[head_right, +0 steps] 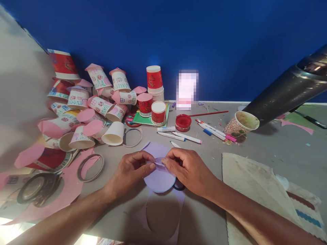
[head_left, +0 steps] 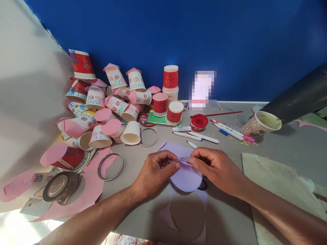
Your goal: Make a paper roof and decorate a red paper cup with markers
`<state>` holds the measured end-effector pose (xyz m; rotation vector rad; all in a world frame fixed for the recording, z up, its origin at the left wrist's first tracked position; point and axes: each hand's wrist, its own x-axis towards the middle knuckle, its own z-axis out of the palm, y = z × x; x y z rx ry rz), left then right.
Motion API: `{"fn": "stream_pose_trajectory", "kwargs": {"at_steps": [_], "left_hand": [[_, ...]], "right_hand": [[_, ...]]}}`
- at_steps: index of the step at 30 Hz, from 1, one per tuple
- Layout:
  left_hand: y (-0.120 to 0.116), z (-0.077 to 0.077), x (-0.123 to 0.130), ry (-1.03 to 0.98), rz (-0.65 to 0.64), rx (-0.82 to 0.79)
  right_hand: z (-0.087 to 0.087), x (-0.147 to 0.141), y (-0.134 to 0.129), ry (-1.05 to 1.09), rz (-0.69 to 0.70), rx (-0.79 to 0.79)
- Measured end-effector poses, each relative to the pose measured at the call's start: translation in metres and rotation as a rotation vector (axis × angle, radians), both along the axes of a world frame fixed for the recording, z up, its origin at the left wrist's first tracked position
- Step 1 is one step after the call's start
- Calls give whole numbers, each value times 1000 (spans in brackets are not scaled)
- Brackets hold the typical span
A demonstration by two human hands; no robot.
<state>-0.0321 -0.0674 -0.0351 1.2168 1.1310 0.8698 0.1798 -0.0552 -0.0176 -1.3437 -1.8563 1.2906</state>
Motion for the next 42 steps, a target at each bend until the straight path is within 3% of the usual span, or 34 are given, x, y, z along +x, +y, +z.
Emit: {"fn": "stream_pose_trajectory", "kwargs": {"at_steps": [10, 13, 21, 29, 42], "left_hand": [[-2, 0, -1, 15, -39, -20], [-2, 0, -1, 29, 13, -6], [-2, 4, 0, 106, 2, 74], [1, 5, -1, 48, -35, -128], [3, 4, 0, 61, -18, -178]], "right_hand": [[1, 1, -2, -48, 118, 131], [0, 1, -2, -29, 130, 100], [-3, -6, -4, -64, 30, 45], [-10, -5, -3, 57, 127, -200], [-12, -7, -1, 52, 121, -148]]}}
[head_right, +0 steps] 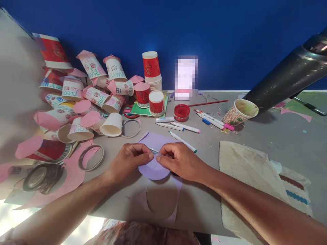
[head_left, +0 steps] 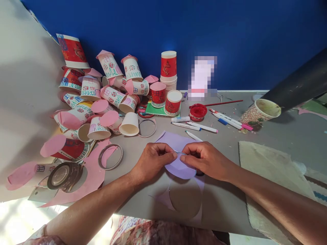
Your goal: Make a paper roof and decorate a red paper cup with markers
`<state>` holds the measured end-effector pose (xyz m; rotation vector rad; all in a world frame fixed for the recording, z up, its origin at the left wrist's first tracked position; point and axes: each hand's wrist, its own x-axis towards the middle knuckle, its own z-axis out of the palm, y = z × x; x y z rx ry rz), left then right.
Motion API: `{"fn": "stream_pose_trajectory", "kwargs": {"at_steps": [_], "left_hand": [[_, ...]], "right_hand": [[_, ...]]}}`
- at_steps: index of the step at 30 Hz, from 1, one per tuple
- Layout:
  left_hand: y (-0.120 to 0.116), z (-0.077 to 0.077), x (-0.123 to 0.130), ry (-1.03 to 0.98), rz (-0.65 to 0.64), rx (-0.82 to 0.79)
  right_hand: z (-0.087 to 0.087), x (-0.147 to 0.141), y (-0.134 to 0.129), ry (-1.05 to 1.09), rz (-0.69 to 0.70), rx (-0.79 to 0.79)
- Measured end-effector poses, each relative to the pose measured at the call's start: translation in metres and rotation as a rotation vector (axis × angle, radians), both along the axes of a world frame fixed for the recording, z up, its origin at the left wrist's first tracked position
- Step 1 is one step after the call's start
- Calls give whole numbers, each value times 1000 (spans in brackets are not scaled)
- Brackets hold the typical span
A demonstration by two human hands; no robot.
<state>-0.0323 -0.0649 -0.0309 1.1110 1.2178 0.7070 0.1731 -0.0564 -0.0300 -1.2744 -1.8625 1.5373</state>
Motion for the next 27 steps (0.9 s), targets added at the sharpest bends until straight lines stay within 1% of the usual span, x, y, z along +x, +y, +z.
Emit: {"fn": "stream_pose_trajectory", "kwargs": {"at_steps": [5, 9, 12, 15, 18, 22, 24, 27], "left_hand": [[-1, 0, -1, 1, -27, 29], [-1, 0, -1, 42, -76, 77], [-1, 1, -1, 90, -93, 90], [0, 2, -2, 92, -106, 92], [1, 2, -4, 46, -125, 70], [2, 0, -7, -36, -151, -25], [2, -3, -9, -13, -141, -25], [2, -9, -11, 83, -86, 64]], "right_hand": [[3, -2, 0, -17, -2, 36], [5, -4, -1, -35, -8, 55], [5, -5, -2, -32, -14, 60], [4, -6, -2, -27, -14, 78], [2, -5, -1, -22, -32, 104], [1, -4, -1, -2, -97, 141], [1, -4, 0, 17, -124, 135], [1, -2, 2, 52, -134, 83]]}}
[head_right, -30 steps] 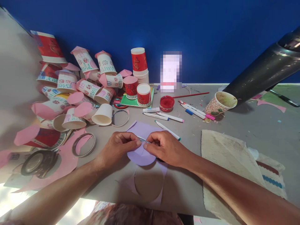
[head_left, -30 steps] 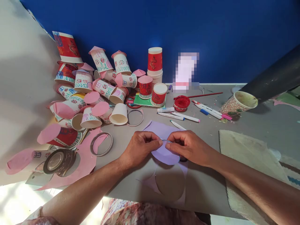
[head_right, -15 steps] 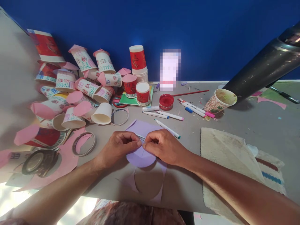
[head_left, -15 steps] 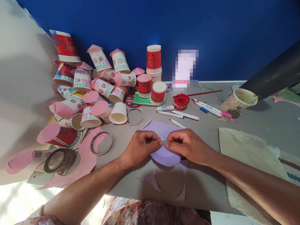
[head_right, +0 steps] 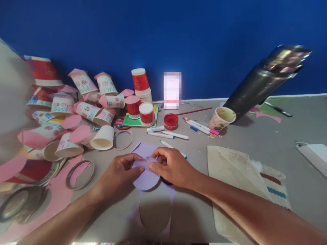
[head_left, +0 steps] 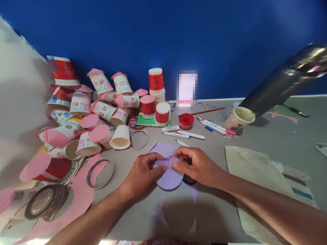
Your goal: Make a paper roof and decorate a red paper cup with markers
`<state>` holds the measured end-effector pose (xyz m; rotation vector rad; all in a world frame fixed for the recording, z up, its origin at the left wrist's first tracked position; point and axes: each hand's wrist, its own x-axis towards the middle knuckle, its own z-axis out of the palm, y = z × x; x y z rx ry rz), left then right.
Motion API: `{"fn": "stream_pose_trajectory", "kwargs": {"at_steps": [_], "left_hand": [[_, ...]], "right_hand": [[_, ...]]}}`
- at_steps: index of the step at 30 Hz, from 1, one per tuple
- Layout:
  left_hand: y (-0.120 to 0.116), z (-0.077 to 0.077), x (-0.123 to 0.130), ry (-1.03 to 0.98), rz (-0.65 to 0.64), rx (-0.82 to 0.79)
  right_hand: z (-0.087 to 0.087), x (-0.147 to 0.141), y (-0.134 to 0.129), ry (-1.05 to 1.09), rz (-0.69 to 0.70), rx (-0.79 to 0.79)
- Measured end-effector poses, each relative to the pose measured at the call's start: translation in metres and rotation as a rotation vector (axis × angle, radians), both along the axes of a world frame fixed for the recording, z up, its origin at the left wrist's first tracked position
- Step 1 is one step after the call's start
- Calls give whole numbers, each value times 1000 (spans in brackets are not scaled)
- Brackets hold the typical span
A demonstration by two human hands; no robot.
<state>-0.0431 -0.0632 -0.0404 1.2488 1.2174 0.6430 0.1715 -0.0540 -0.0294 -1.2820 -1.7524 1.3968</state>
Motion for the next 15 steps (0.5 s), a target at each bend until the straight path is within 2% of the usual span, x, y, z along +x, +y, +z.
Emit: {"fn": "stream_pose_trajectory", "kwargs": {"at_steps": [2, 5, 9, 12, 15], "left_hand": [[0, -4, 0, 40, 56, 85], [0, -7, 0, -12, 119, 156], [1, 0, 1, 78, 145, 225], [1, 8, 1, 146, 128, 240], [1, 11, 1, 120, 101, 210]], "right_hand": [[-1, 2, 4, 20, -17, -41], [-3, 5, 9, 41, -64, -107], [0, 9, 14, -5, -24, -156], [7, 21, 20, -128, -34, -43], [14, 40, 32, -410, -222, 224]]}}
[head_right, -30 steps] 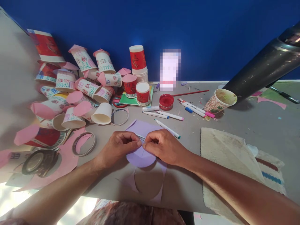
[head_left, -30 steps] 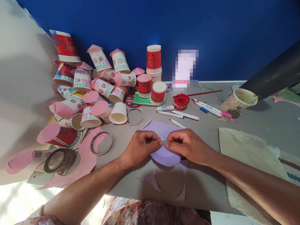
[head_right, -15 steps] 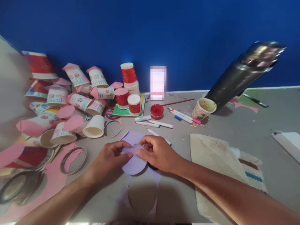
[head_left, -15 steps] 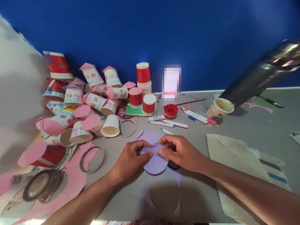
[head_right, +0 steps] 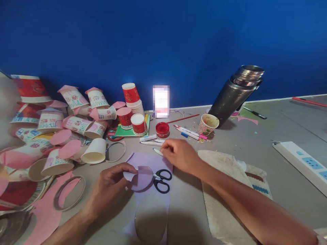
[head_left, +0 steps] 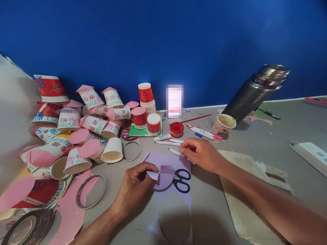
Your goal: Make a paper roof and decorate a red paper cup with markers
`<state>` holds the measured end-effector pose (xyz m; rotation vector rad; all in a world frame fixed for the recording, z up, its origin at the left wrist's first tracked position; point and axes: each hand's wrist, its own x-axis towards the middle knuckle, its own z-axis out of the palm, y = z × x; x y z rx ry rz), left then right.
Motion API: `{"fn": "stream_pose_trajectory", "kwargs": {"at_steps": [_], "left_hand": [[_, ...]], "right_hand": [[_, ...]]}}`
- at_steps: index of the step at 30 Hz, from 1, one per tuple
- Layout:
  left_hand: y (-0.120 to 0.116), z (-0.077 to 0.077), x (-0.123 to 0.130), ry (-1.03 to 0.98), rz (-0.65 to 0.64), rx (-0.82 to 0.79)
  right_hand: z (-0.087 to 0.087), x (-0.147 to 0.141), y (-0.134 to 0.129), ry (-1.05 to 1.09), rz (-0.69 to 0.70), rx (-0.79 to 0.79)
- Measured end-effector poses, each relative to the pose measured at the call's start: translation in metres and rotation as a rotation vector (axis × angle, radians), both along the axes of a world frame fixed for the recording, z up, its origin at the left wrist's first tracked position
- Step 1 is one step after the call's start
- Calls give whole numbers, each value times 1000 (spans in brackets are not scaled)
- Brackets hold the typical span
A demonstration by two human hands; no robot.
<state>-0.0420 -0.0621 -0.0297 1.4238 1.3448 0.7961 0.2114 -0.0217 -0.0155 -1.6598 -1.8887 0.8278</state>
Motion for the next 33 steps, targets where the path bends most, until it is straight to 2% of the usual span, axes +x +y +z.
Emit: {"fn": "stream_pose_trajectory", "kwargs": {"at_steps": [1, 5, 9, 14, 19, 23, 27, 30, 33], "left_hand": [[0, 0, 0, -13, -9, -16], [-1, -4, -3, -31, -27, -60], [-2, -8, -4, -19, -57, -92], [3, -3, -1, 3, -18, -97], [8, 5, -1, -72, 22, -103], [9, 6, -2, -188, 85, -69], [8, 5, 2, -312, 118, -96], [6, 7, 3, -340, 128, -118], [6, 9, 3, -313, 163, -108]], "right_hand": [[2, 7, 5, -116, -54, 58], [4, 29, 21, -271, -125, 92], [0, 32, 23, -445, -127, 123], [2, 5, 30, -622, 58, 218], [11, -37, 58, -731, 333, 307], [5, -58, 73, -817, 408, 296], [2, -61, 72, -836, 404, 292], [14, -53, 60, -804, 351, 318], [31, -39, 38, -758, 231, 327]]}}
